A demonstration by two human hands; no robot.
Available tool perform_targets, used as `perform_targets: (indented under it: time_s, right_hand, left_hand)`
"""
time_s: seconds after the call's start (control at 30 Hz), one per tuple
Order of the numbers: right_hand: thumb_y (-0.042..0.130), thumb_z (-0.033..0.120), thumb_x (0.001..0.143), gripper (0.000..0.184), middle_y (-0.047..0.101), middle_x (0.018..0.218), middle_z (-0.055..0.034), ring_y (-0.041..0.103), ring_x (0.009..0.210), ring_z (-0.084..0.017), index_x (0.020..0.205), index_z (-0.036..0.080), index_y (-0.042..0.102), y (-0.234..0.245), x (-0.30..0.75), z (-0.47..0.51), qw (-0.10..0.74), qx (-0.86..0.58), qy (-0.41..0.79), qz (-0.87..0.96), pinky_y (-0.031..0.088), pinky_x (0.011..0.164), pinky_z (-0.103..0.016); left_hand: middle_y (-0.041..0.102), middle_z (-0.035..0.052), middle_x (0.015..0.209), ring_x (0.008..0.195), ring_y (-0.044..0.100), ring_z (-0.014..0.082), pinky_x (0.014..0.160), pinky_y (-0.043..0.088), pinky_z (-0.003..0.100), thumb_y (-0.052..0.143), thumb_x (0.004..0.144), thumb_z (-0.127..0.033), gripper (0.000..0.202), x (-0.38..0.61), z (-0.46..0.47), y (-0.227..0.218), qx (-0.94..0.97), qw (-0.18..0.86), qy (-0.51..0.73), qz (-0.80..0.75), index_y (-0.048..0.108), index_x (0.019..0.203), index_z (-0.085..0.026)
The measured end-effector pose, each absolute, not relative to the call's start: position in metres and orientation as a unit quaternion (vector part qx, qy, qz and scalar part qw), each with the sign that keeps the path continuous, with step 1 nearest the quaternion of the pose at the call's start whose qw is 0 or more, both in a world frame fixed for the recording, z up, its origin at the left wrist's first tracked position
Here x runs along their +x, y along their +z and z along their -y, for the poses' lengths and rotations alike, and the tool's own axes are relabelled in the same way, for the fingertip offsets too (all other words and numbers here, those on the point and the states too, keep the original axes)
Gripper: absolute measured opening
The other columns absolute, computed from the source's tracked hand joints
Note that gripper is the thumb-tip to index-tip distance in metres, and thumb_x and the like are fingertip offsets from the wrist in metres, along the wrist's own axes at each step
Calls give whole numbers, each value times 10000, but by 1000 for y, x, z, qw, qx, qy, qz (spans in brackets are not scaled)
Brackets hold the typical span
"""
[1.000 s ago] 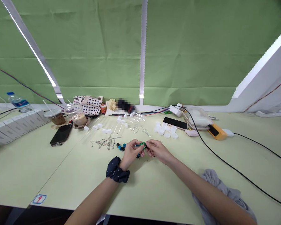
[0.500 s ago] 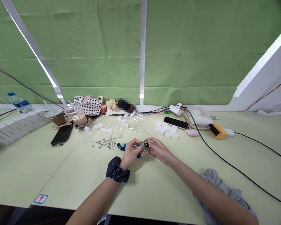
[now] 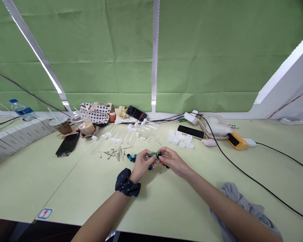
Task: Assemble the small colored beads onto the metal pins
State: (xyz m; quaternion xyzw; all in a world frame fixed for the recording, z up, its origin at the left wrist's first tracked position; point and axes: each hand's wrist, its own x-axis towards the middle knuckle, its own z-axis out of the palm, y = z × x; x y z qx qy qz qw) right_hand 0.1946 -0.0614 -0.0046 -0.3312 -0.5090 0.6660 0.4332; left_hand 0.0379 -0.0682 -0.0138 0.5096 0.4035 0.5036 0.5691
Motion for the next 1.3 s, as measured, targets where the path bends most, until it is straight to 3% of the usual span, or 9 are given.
perform_targets:
  time_s: [0.17,0.3,0.37,0.53,0.67,0.83,1.0,1.17,1.3]
  right_hand:
    - [541,558,752,413,559,637,-4,468,441,-77,854,157,534,-4,195,61,385,-363,695,487,332,416,-214]
    - [705,435,656,405,574,717,8,513,545,-85,932,186,543,-3,197,62,421,-338,670,510,383,512,-220]
    - [678,466,673,402,577,715,1,525,572,-99,931,188,542,-2,196,63,415,-339,681,499,390,531,-231]
    - [612,539,699,400,530,601,17,387,425,-52,786,156,537,-3,194,63,387,-361,686,500,249,410,-202]
    - [687,462,663,406,555,684,16,496,539,-83,919,183,540,-3,195,63,424,-341,671,503,348,496,-215]
    - [573,557,723,405,538,606,8,413,415,-63,799,164,516,-1,196,63,399,-367,695,472,268,402,-204]
    - [710,422,649,380,579,755,-3,552,618,-112,902,200,532,2,195,64,436,-324,690,479,412,572,-245]
    - [638,489,696,355,539,636,10,470,496,-87,805,164,547,-3,195,63,401,-358,675,506,346,466,-228]
    - [712,401,646,343,558,743,5,517,613,-104,870,190,562,-6,197,63,442,-343,631,538,404,569,-246]
  left_hand:
    - [586,-28,467,406,544,97,416,412,193,682,689,-352,298,38,69,-12,515,570,499,-401,507,808,-141]
    - [589,-25,477,410,549,104,422,419,201,679,689,-369,307,38,69,-13,512,568,503,-402,512,810,-142]
    - [585,-26,474,410,552,108,422,418,204,678,688,-379,314,38,69,-14,515,570,500,-399,516,816,-142]
    - [586,-26,479,413,549,105,422,421,206,693,669,-380,324,39,70,-14,515,570,501,-398,515,798,-142]
    - [583,-26,474,416,549,105,425,425,206,684,674,-388,326,39,69,-13,515,571,501,-398,519,803,-138]
    - [590,-24,485,416,545,100,427,425,203,686,676,-379,324,38,69,-13,514,572,500,-398,515,808,-137]
    - [588,-23,480,418,549,105,428,427,208,689,676,-377,323,38,69,-12,507,572,503,-403,509,803,-141]
    - [582,-26,471,408,548,106,421,422,205,694,669,-379,326,39,70,-12,512,573,495,-405,512,803,-144]
    - [586,-19,477,405,546,105,417,425,207,678,685,-388,319,39,70,-11,514,570,495,-407,525,810,-139]
